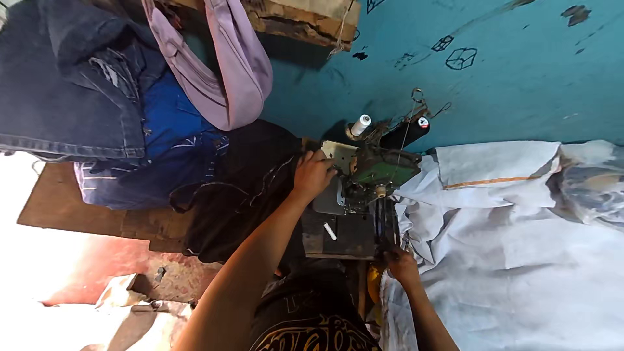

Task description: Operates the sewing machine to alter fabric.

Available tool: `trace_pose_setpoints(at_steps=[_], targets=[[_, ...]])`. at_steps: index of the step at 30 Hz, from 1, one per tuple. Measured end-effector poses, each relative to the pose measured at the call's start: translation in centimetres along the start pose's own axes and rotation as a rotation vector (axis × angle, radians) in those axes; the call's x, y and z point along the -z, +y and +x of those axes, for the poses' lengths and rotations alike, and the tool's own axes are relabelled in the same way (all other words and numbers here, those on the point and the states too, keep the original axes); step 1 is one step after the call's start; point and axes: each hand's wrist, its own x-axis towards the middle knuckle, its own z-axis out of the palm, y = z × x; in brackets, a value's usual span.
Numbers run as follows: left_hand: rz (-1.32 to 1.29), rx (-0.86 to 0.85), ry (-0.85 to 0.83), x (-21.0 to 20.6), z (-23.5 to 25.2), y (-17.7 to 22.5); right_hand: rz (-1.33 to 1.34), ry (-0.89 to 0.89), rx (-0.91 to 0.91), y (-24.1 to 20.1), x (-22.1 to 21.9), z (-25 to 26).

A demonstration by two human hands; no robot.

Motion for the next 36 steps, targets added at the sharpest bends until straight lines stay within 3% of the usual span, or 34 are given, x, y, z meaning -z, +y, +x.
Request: trace_pose_setpoints(at_steps=[4, 10, 16, 25, 30, 32, 36], targets=[[0.078, 0.035, -0.002, -0.5, 0.5, 0.6, -0.003, 0.004, -0.053, 0.3, -1.0, 0.1], [0.078, 0.131, 0.013, 1.5, -0.6, -0.5, 0.088, 0.236, -0.016, 1.9, -2.3, 0.3], [-0.052, 0.232, 0.113, 3.6, -2.1, -1.1, -0.068, 0.05, -0.201, 0.4, -0.4, 0.8], [-0.368, 0.369, 0.18, 5.0, -2.8, -1.6, -0.118, 0.041, -0.252, 1.5, -0.1, 1.0], [-0.537, 0.44, 0.199, 5.3, -3.2, -1.5, -0.151, -0.099, -0.256, 1.3, 1.4, 1.3], [-0.481, 0.372, 0.161, 4.8, -3.3, -1.3, -0.064, -0.099, -0.197, 2.1, 1.8, 1.6], [-0.105, -0.015, -0.037, 1.3, -1.9, -0.6, 0.315, -0.077, -0.183, 3.2, 1.8, 1.0]])
